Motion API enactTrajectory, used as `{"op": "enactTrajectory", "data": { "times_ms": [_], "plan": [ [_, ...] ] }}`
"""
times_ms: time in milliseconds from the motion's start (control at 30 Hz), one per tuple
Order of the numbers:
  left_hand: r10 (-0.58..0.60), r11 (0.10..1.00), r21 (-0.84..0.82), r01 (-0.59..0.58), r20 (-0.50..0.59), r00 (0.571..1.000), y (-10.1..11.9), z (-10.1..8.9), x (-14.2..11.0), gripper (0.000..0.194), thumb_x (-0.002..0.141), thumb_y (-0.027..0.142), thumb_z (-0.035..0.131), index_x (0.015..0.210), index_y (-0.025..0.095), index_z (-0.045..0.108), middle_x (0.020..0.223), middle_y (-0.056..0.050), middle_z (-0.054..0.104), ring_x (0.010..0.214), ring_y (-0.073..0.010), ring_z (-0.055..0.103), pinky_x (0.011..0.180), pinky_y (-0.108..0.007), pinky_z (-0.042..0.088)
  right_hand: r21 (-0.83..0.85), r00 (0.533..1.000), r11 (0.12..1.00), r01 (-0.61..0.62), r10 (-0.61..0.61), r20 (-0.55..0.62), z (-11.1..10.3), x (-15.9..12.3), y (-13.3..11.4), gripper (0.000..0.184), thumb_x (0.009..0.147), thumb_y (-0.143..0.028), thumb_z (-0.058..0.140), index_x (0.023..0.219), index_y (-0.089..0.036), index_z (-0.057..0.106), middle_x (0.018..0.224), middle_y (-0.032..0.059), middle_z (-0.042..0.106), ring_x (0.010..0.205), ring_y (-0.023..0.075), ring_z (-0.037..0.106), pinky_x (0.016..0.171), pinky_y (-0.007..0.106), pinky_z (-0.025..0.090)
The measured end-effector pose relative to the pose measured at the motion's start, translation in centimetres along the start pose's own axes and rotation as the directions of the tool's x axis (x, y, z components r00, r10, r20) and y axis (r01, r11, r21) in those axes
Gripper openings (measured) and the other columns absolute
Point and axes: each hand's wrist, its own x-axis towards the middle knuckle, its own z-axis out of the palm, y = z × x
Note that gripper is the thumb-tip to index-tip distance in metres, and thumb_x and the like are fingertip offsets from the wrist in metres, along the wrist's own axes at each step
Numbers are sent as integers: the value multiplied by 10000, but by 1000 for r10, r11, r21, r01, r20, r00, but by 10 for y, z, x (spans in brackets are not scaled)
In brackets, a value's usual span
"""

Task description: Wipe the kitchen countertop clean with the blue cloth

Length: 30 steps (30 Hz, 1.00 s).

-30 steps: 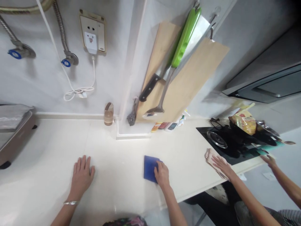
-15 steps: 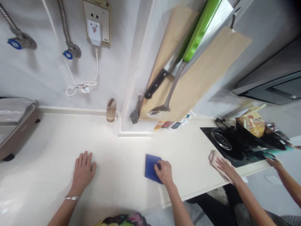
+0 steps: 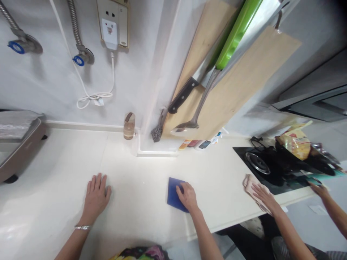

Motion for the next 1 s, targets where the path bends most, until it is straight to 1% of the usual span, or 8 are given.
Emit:
{"op": "enactTrajectory", "data": {
  "times_ms": [167, 333, 433, 533, 600, 700, 800, 1000],
  "plan": [
    [-9, 1000, -3, 9, 15, 1000, 1, -2, 1, 581, 955, 387, 325, 1389, 42, 499, 1537, -253, 398, 1511, -381, 193, 1181, -612, 252, 34, 999, 998, 49, -50, 20, 2, 9, -1, 369, 1015, -387, 341, 1018, -195, 656, 911, 70, 674, 850, 176, 620, 821, 312, 495],
    [-15, 1000, 4, 15, 18, 1000, 1, -1, -1, 586, 955, 387, 325, 1391, 34, 495, 1544, -254, 389, 1508, -385, 201, 1188, -604, 245, -8, 996, 997, 82, -82, 25, 8, 25, -1, 342, 999, -382, 393, 1058, -201, 678, 931, 76, 673, 898, 188, 607, 880, 347, 463],
    [-16, 1000, 8, 16, 4, 1000, 1, 0, -2, 575, 955, 379, 330, 1397, 50, 494, 1543, -245, 394, 1511, -377, 198, 1184, -608, 257, -75, 996, 997, 36, -42, -83, 14, 22, -4, 382, 982, -394, 409, 1189, -167, 637, 1115, 144, 654, 1077, 250, 573, 954, 440, 447],
    [-6, 1000, 5, 6, -10, 1000, -1, 2, -2, 563, 953, 367, 344, 1397, 55, 496, 1539, -243, 402, 1512, -370, 199, 1182, -613, 264, -172, 986, 985, 23, -51, -161, 23, 1, -12, 451, 989, -371, 363, 1337, -154, 552, 1321, 164, 596, 1304, 285, 464, 1084, 521, 371],
    [2, 1000, 9, -2, -18, 1000, -2, 3, -3, 561, 952, 366, 358, 1401, 58, 493, 1538, -241, 404, 1512, -371, 196, 1178, -618, 269, -245, 996, 968, 48, -66, -65, 30, -16, -19, 496, 997, -364, 313, 1413, -164, 494, 1442, 128, 535, 1415, 280, 362, 1167, 532, 279],
    [13, 1000, 21, -12, -26, 1000, -3, 4, -3, 560, 954, 359, 362, 1405, 52, 487, 1540, -247, 398, 1515, -373, 184, 1176, -619, 271, -340, 996, 940, 37, -7, 91, 38, -29, -23, 551, 1002, -373, 255, 1497, -176, 394, 1563, 73, 408, 1485, 260, 257, 1224, 513, 172],
    [17, 999, 28, -17, -25, 1000, -4, 4, -4, 566, 953, 349, 366, 1440, 72, 449, 1550, -234, 389, 1517, -366, 179, 1173, -617, 278, -375, 990, 927, -25, 76, 121, 40, -16, -11, 572, 1003, -382, 207, 1507, -175, 380, 1589, 55, 363, 1494, 251, 244, 1234, 495, 150],
    [51, 998, 47, -48, -66, 996, -6, 5, -4, 586, 952, 332, 375, 1493, 107, 380, 1569, -212, 370, 1517, -360, 185, 1185, -607, 268, -402, 961, 884, -239, 274, 32, 44, 38, 27, 620, 982, -387, 162, 1509, -136, 372, 1582, 94, 369, 1491, 280, 247, 1216, 528, 179]
  ]
}}
